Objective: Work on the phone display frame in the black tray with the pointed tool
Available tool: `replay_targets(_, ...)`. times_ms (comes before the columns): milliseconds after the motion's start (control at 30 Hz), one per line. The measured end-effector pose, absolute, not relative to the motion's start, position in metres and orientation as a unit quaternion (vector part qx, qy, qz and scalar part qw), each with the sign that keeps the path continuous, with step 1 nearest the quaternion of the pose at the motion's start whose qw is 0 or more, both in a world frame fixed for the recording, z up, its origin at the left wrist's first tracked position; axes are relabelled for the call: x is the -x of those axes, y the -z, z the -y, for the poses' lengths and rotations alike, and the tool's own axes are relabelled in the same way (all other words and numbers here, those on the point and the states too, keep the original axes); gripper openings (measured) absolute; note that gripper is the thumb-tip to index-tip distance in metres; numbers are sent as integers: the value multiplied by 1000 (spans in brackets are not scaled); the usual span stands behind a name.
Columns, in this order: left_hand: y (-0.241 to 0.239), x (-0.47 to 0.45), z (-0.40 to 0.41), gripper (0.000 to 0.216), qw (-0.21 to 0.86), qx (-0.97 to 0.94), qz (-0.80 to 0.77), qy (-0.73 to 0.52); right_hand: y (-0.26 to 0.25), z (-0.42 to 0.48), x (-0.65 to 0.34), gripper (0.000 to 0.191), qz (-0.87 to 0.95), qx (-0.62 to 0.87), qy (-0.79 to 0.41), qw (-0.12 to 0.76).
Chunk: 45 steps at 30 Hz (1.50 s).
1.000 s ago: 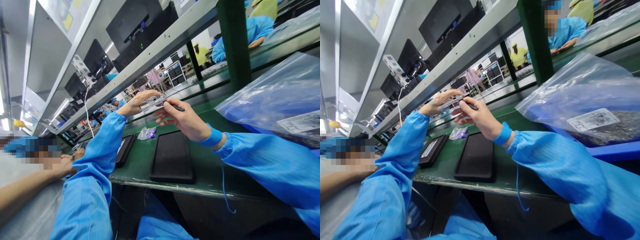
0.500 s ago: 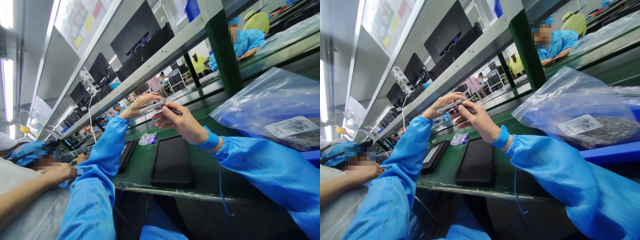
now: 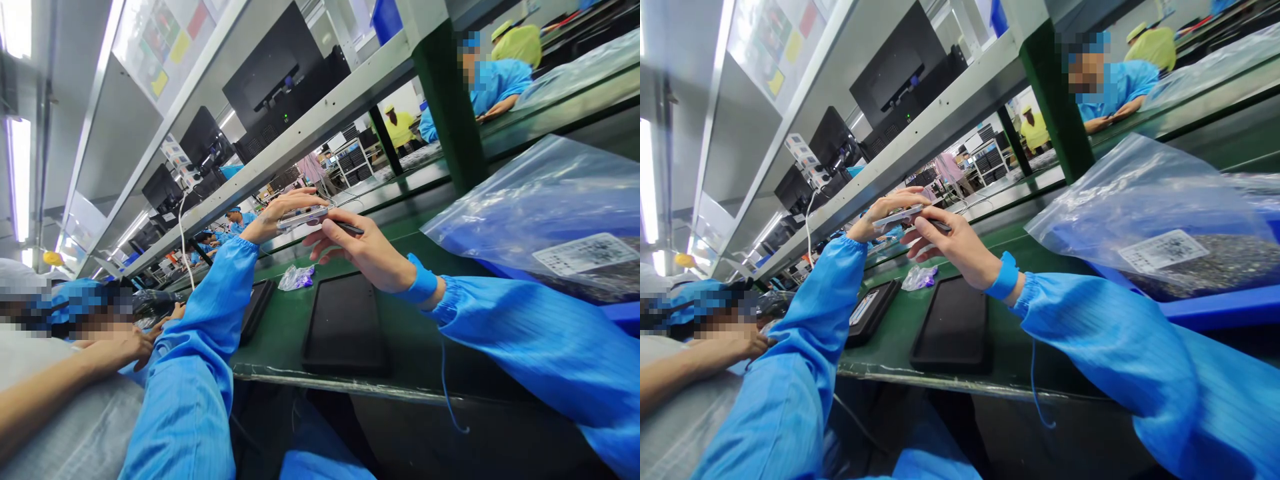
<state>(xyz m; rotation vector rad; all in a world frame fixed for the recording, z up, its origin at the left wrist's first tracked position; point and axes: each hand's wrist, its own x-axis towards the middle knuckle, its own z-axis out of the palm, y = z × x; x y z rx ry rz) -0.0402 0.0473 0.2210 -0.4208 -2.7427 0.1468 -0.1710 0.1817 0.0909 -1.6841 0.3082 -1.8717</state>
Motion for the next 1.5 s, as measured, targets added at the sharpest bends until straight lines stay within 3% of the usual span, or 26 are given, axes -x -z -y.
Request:
replay_targets(167,-216,35,-46,42,181,108,976,-58,-87,-178,172,39,-123,622,703,321)
replay_targets(300,-199,25,-37,41,191,60,974,-110,-81,-170,174,21,-151,562,705,405)
replay_targets(433,-167,13,-29,67,169,-49,961,-214,-69,-161,174,33,-233,459,707,485)
replay_targets(533,-136,7,-31,74,133,-107,946,-274,-55,-152,173,31,-311,399,712,487)
replay_targets(700,-84,3,-50,61,75,-198,930,-300,-29,-139,175,25,-406,353,704,464)
replay_targets(800,-57,-1,-56,74,55,-228,930,-283,-20,-133,177,26,-463,361,675,447)
replay_targets(967,-38,-8,-33,96,53,-134,987,-77,-17,-123,187,31,-533,394,594,455)
replay_targets(1200,-43,-9,10,57,17,-170,929,327,-24,-108,209,27,-553,432,502,505)
replay_targets(1333,-29,-12,7,58,-30,-152,801,579,-24,-98,214,24,-548,441,499,507)
replay_targets(1500,-15,-12,-10,48,3,-185,662,726,-23,-98,217,24,-585,433,519,449)
